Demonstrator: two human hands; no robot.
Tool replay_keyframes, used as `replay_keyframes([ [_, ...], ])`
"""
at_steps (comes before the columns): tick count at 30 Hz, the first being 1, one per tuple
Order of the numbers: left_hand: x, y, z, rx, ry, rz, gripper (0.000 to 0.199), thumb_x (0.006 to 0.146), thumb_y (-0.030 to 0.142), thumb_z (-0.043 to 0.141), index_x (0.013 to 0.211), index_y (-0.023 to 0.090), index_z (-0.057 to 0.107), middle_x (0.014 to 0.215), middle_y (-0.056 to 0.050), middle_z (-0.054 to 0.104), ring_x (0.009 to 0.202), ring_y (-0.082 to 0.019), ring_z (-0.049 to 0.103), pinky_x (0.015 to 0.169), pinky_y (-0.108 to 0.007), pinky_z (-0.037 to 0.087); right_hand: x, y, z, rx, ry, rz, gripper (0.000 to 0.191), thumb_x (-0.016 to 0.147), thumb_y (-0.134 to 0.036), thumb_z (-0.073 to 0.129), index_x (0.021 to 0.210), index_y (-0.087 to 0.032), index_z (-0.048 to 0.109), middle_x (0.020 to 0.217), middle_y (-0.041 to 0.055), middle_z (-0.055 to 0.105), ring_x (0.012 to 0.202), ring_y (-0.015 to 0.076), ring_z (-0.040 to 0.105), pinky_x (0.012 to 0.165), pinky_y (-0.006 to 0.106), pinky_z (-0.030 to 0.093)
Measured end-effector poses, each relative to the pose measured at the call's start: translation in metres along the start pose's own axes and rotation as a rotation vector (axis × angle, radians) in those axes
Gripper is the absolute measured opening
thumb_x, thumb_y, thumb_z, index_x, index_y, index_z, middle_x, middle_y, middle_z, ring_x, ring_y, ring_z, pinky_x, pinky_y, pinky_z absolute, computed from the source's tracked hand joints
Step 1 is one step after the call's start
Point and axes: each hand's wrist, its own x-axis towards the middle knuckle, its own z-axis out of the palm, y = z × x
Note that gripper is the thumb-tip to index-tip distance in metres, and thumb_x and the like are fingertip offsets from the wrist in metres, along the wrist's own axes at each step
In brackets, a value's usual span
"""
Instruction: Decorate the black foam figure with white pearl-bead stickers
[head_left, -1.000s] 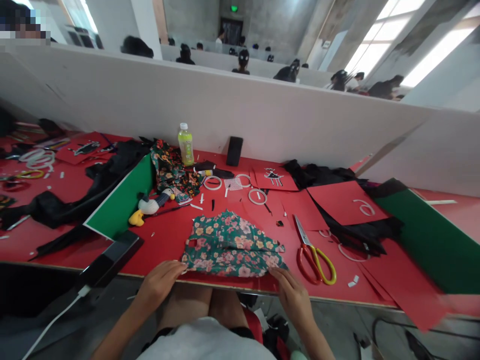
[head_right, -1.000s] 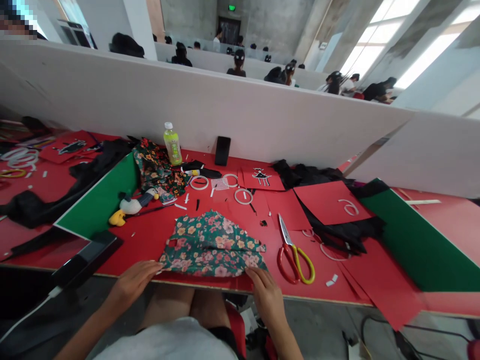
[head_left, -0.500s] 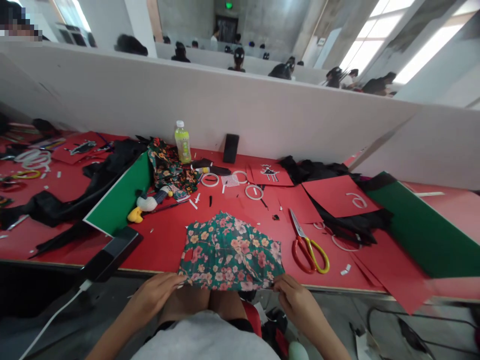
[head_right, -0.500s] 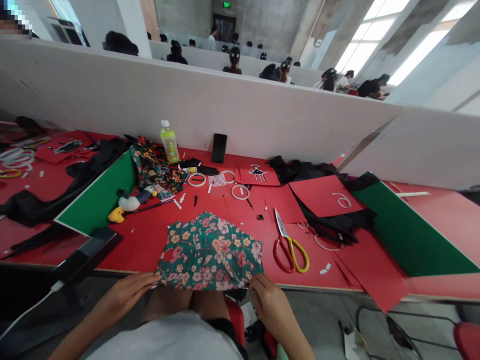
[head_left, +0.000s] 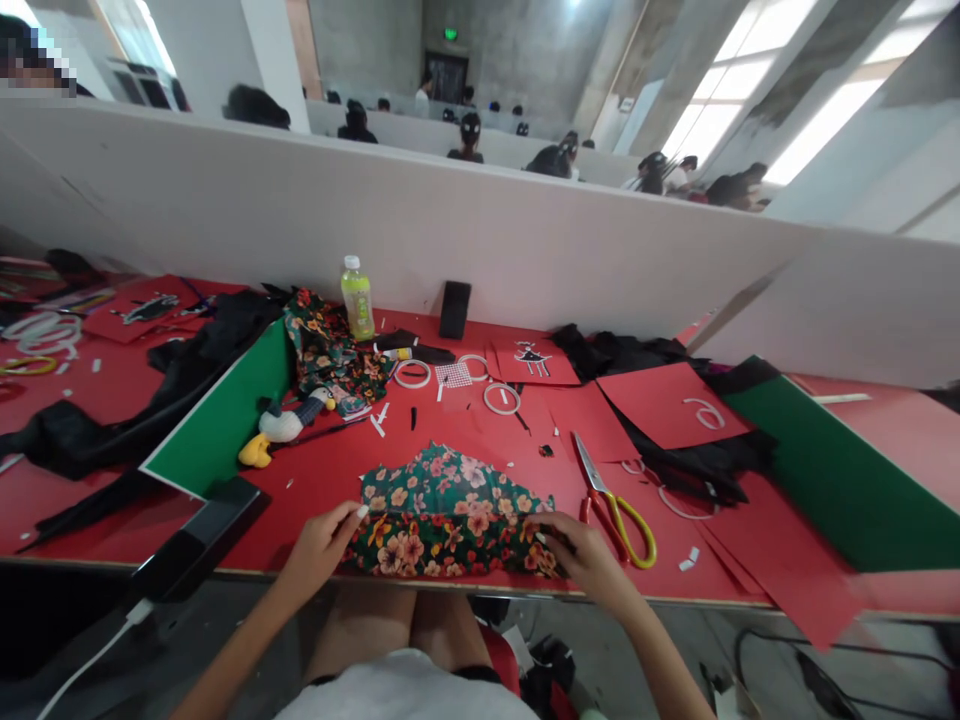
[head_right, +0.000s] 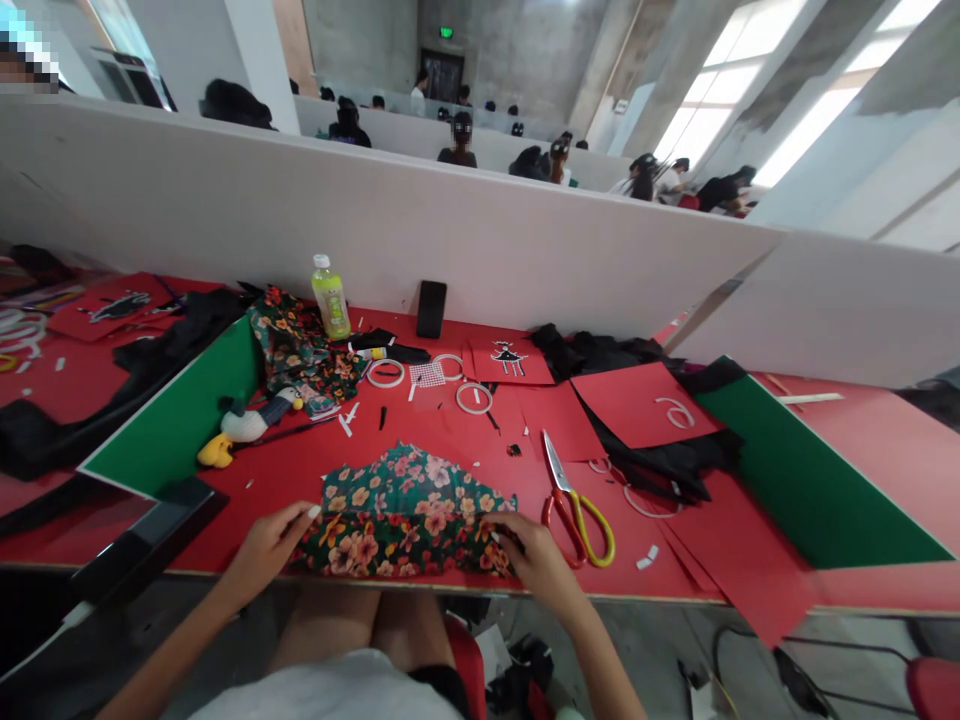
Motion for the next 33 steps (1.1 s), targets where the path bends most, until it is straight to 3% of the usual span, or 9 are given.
replay_keyframes([
  [5, 0.032, -0.001, 0.003, 0.063, 0.008, -0.002, 0.036, 0.088, 0.044, 0.033, 0.074, 0.021, 0.056, 0.069, -0.001, 0.069, 0.067, -0.017, 0.066, 0.063, -0.023, 0.049, 0.036, 0.019, -0.012, 0.053, -0.019, 0.023, 0.030, 0.083, -0.040, 0.050, 0.091, -0.019, 0.069, 0.092, 0.0083, 0.072, 0.087, 0.0218, 0.066, 0.081, 0.034, 0.052],
  [9, 0.058, -0.004, 0.005, 0.139, 0.022, 0.001, 0.030, 0.089, 0.041, 0.035, 0.081, 0.021, 0.057, 0.080, -0.002, 0.071, 0.078, -0.018, 0.067, 0.067, -0.023, 0.048, 0.065, 0.030, -0.014, 0.006, 0.061, 0.029, 0.040, 0.085, -0.049, 0.044, 0.090, -0.017, 0.067, 0.090, 0.0082, 0.071, 0.086, 0.0212, 0.065, 0.080, 0.034, 0.051],
  [15, 0.087, -0.003, 0.004, 0.334, 0.096, 0.026, 0.025, 0.089, 0.028, 0.041, 0.080, 0.017, 0.061, 0.071, -0.007, 0.068, 0.071, -0.022, 0.067, 0.066, -0.028, 0.049, 0.098, 0.035, -0.011, -0.213, 0.253, 0.096, 0.049, 0.086, -0.051, 0.039, 0.105, -0.012, 0.063, 0.073, 0.0068, 0.067, 0.069, 0.0207, 0.063, 0.064, 0.031, 0.050],
  [18, 0.086, 0.012, 0.014, 0.440, 0.232, 0.046, 0.031, 0.091, 0.024, 0.036, 0.103, 0.009, 0.060, 0.104, -0.021, 0.064, 0.099, -0.031, 0.062, 0.084, -0.043, 0.047, 0.100, 0.021, 0.006, -0.379, 0.428, 0.150, 0.059, 0.089, -0.047, 0.038, 0.125, -0.003, 0.048, 0.097, 0.0210, 0.065, 0.086, 0.0293, 0.063, 0.073, 0.042, 0.049],
  [20, 0.082, 0.028, 0.032, 0.489, 0.303, 0.096, 0.040, 0.093, 0.024, 0.032, 0.125, 0.006, 0.049, 0.134, -0.026, 0.045, 0.125, -0.033, 0.044, 0.100, -0.050, 0.036, 0.097, 0.003, 0.032, -0.475, 0.493, 0.137, 0.061, 0.092, -0.042, 0.033, 0.136, 0.000, 0.034, 0.124, 0.0305, 0.050, 0.111, 0.0353, 0.053, 0.088, 0.051, 0.041],
  [22, 0.077, 0.042, 0.059, 0.523, 0.278, 0.197, 0.044, 0.093, 0.023, 0.032, 0.133, 0.008, 0.041, 0.145, -0.020, 0.035, 0.135, -0.028, 0.030, 0.107, -0.044, 0.032, 0.093, -0.013, 0.066, -0.539, 0.445, 0.065, 0.053, 0.094, -0.036, 0.030, 0.138, -0.006, 0.035, 0.136, 0.0248, 0.044, 0.124, 0.0314, 0.043, 0.098, 0.048, 0.035],
  [26, 0.071, 0.050, 0.106, 0.580, 0.148, 0.292, 0.046, 0.092, 0.028, 0.036, 0.134, 0.012, 0.043, 0.144, -0.014, 0.039, 0.134, -0.028, 0.034, 0.105, -0.048, 0.035, 0.087, -0.024, 0.117, -0.624, 0.247, -0.063, 0.045, 0.092, -0.029, 0.035, 0.135, -0.018, 0.045, 0.142, 0.0080, 0.044, 0.132, 0.0210, 0.037, 0.107, 0.039, 0.028],
  [29, 0.070, 0.039, 0.114, 0.610, 0.098, 0.280, 0.047, 0.092, 0.032, 0.037, 0.135, 0.015, 0.043, 0.144, -0.013, 0.040, 0.133, -0.031, 0.035, 0.103, -0.054, 0.034, 0.083, -0.012, 0.117, -0.679, 0.195, -0.051, 0.049, 0.093, -0.031, 0.035, 0.140, -0.018, 0.039, 0.144, 0.0064, 0.040, 0.134, 0.0201, 0.034, 0.108, 0.040, 0.026],
  [33, 0.069, 0.023, 0.101, 0.631, 0.057, 0.271, 0.050, 0.093, 0.036, 0.036, 0.139, 0.018, 0.038, 0.147, -0.010, 0.035, 0.136, -0.028, 0.031, 0.106, -0.053, 0.032, 0.075, 0.006, 0.095, -0.746, 0.182, 0.007, 0.051, 0.094, -0.031, 0.031, 0.142, -0.016, 0.032, 0.147, 0.0064, 0.034, 0.136, 0.0210, 0.031, 0.108, 0.044, 0.026],
])
